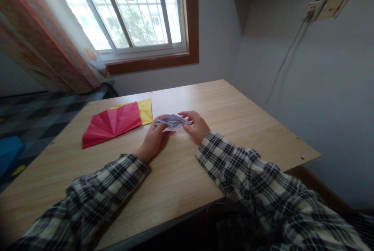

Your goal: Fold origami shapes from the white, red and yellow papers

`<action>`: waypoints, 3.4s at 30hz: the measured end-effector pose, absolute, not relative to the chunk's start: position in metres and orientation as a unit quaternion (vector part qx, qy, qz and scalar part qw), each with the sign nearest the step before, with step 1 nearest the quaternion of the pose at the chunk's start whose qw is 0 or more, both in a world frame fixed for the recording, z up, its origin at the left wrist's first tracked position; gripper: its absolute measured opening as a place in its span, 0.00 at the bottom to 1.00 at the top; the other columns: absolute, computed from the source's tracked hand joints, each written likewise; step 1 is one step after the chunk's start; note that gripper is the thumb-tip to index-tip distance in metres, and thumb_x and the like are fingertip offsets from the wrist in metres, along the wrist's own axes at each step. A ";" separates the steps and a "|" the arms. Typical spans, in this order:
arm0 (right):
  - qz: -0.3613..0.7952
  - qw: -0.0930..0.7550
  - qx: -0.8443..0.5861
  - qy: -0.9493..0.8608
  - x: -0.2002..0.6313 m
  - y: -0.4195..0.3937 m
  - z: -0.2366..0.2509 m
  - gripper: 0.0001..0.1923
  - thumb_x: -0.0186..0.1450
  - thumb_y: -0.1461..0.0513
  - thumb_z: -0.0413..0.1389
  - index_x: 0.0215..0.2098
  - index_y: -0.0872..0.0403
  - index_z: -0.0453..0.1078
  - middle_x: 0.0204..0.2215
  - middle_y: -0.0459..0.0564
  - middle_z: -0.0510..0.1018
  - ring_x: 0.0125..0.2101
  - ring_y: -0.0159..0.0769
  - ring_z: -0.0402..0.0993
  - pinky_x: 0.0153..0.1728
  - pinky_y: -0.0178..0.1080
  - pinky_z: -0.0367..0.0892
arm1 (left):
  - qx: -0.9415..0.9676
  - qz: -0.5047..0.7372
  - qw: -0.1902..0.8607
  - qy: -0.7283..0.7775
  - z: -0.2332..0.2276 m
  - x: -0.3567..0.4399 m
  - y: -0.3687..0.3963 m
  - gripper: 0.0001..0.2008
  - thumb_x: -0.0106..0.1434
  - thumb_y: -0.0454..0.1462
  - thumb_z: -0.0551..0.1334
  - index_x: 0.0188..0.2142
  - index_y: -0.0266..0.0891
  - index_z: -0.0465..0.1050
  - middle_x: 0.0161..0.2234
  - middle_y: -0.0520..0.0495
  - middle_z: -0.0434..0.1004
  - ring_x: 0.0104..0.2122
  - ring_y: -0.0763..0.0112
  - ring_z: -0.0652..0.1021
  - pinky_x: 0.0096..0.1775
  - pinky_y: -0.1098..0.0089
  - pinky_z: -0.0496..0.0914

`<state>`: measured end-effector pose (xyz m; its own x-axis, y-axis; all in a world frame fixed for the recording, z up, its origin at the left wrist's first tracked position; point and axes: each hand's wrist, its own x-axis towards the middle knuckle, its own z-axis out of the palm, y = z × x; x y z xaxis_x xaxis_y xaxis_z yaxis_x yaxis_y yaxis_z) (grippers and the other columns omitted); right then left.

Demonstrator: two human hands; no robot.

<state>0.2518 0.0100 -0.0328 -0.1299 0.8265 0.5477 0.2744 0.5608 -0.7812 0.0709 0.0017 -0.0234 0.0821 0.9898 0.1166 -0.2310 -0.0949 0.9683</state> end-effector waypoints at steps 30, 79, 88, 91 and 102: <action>0.187 0.449 -0.448 -0.750 0.247 0.007 -0.032 0.05 0.66 0.61 0.59 0.37 0.51 0.78 0.35 0.49 0.81 0.38 0.39 0.75 0.43 0.43 0.68 | 0.611 0.486 0.492 0.385 -0.020 0.073 -0.007 0.08 0.60 0.38 0.64 0.39 0.39 0.73 0.35 0.50 0.76 0.32 0.70 0.75 0.33 0.72 0.71; -0.123 0.343 -0.437 -0.823 0.251 -0.003 -0.017 0.10 0.68 0.64 0.58 0.47 0.50 0.78 0.48 0.52 0.79 0.50 0.45 0.67 0.48 0.48 0.58 | 0.467 0.594 0.536 0.375 -0.029 0.071 0.004 0.12 0.54 0.37 0.70 0.35 0.38 0.70 0.34 0.52 0.76 0.34 0.73 0.77 0.38 0.71 0.74; -0.110 0.323 -0.469 -0.815 0.249 -0.007 -0.011 0.12 0.71 0.64 0.54 0.49 0.51 0.77 0.47 0.53 0.80 0.48 0.44 0.68 0.48 0.47 0.57 | 0.516 0.571 0.492 0.408 -0.027 0.070 0.001 0.11 0.56 0.37 0.68 0.39 0.39 0.73 0.37 0.50 0.77 0.37 0.70 0.78 0.39 0.68 0.76; -0.100 0.323 -0.470 -0.816 0.248 -0.006 -0.012 0.13 0.71 0.65 0.54 0.51 0.51 0.76 0.48 0.53 0.80 0.49 0.45 0.69 0.48 0.47 0.57 | 0.532 0.563 0.483 0.408 -0.028 0.070 0.001 0.11 0.57 0.37 0.67 0.39 0.39 0.72 0.39 0.49 0.77 0.38 0.69 0.78 0.39 0.67 0.77; -0.077 0.334 -0.465 -0.816 0.247 -0.003 -0.015 0.13 0.70 0.67 0.54 0.50 0.54 0.76 0.47 0.53 0.81 0.46 0.43 0.71 0.46 0.45 0.58 | 0.685 0.554 0.172 0.441 -0.028 0.062 0.002 0.19 0.62 0.29 0.61 0.52 0.44 0.67 0.53 0.43 0.69 0.49 0.61 0.75 0.33 0.69 0.77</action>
